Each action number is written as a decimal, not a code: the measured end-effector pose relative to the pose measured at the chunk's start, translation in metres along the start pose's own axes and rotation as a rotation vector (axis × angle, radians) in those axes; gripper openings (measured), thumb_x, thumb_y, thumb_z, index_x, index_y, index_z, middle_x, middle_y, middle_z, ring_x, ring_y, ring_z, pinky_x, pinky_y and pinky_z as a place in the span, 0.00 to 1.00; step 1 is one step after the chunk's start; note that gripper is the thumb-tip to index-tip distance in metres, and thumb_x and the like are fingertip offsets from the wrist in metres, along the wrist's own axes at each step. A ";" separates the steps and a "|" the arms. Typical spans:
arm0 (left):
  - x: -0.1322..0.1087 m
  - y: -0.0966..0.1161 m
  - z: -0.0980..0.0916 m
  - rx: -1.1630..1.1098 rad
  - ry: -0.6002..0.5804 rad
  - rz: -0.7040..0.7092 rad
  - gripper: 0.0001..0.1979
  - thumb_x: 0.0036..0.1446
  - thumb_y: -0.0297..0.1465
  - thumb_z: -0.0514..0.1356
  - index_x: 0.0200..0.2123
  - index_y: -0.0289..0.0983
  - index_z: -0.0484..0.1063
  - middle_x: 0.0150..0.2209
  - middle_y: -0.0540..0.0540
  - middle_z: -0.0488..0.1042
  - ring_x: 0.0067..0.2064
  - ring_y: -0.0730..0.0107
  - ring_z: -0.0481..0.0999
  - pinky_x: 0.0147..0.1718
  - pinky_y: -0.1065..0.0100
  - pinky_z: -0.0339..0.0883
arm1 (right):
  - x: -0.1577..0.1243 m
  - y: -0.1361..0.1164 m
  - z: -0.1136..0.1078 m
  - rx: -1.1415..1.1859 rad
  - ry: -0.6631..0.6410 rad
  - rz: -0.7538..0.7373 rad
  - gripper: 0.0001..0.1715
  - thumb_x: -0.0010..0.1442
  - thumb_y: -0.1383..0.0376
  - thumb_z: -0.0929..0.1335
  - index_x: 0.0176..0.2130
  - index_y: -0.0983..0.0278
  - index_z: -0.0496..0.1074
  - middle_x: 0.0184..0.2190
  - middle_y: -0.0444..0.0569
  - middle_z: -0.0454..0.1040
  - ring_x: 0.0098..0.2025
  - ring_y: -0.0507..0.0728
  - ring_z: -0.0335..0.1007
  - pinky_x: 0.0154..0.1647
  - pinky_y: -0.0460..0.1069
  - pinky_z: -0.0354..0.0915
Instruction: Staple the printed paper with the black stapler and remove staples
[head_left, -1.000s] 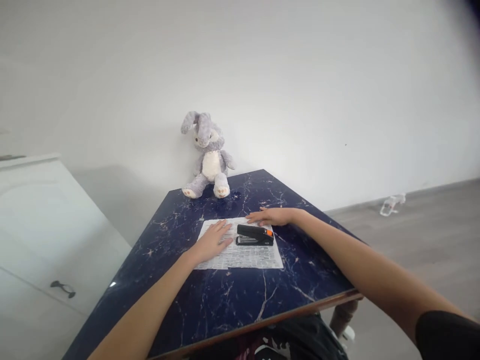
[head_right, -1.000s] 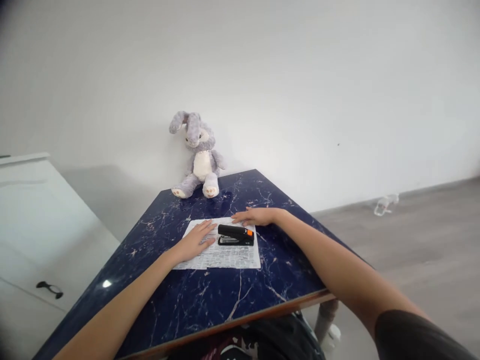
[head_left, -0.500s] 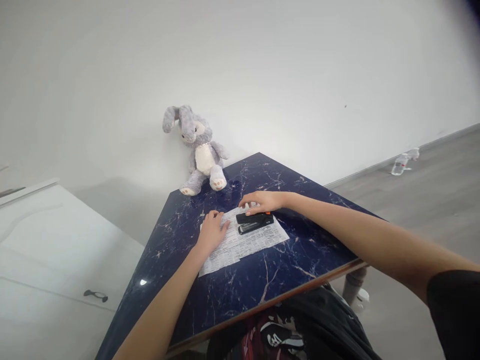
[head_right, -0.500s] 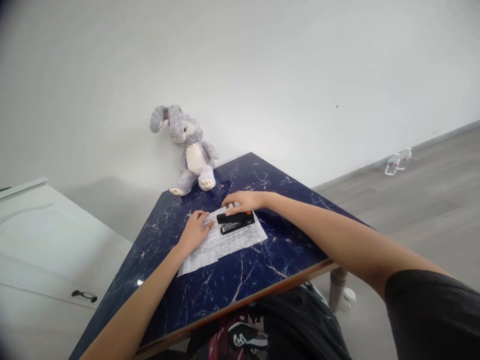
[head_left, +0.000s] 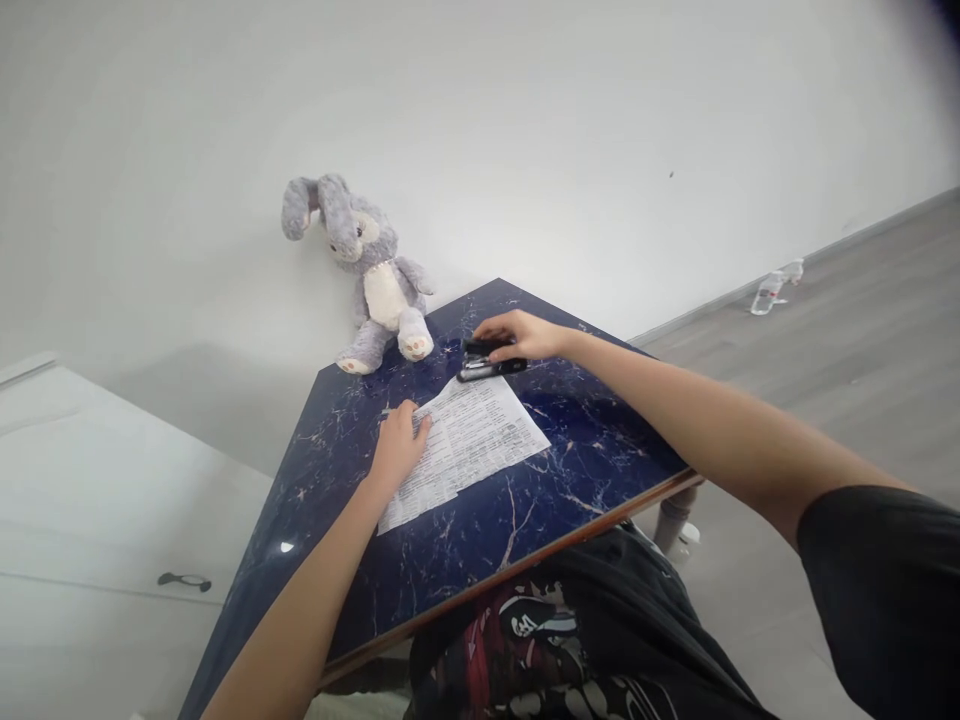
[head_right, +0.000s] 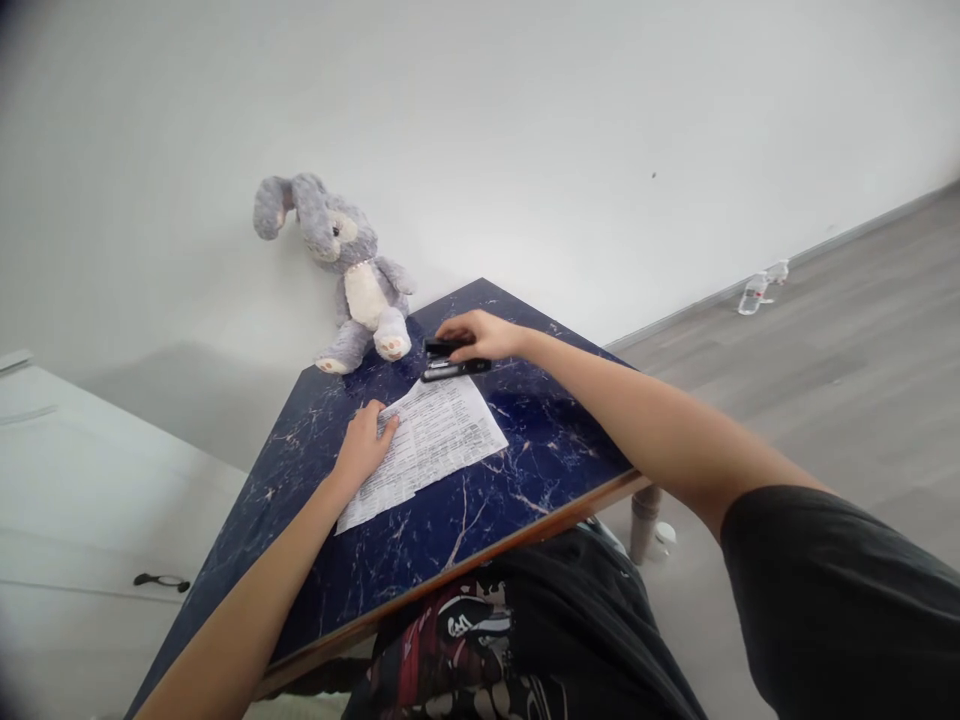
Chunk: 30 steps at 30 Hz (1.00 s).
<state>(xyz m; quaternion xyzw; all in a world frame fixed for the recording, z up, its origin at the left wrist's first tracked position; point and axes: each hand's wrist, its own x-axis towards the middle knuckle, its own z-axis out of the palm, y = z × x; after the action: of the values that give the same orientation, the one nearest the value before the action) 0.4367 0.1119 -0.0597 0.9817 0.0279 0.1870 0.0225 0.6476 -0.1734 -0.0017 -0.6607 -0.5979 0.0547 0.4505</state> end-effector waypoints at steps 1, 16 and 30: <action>0.000 -0.002 -0.001 0.002 0.004 -0.013 0.08 0.71 0.37 0.52 0.45 0.40 0.64 0.44 0.40 0.74 0.50 0.49 0.75 0.49 0.53 0.67 | -0.002 0.005 -0.008 -0.032 0.059 0.037 0.29 0.59 0.60 0.72 0.57 0.67 0.75 0.50 0.55 0.80 0.49 0.61 0.77 0.53 0.56 0.70; 0.001 -0.010 -0.004 -0.009 -0.018 -0.086 0.09 0.69 0.38 0.52 0.44 0.40 0.66 0.44 0.38 0.74 0.49 0.47 0.74 0.50 0.50 0.67 | -0.010 0.018 -0.023 -0.154 -0.283 0.033 0.22 0.55 0.61 0.73 0.50 0.64 0.79 0.42 0.49 0.81 0.41 0.58 0.75 0.44 0.51 0.66; -0.011 0.045 -0.010 -0.223 -0.300 0.361 0.24 0.74 0.41 0.48 0.70 0.49 0.61 0.74 0.45 0.54 0.74 0.52 0.53 0.72 0.45 0.43 | -0.002 0.020 0.001 -0.280 -0.228 0.054 0.20 0.61 0.58 0.72 0.50 0.65 0.77 0.41 0.50 0.80 0.39 0.57 0.71 0.42 0.50 0.63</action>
<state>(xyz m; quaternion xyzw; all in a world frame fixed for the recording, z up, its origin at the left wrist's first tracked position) 0.4249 0.0664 -0.0519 0.9790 -0.1720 0.0420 0.1006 0.6613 -0.1723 -0.0166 -0.7224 -0.6289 0.0575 0.2818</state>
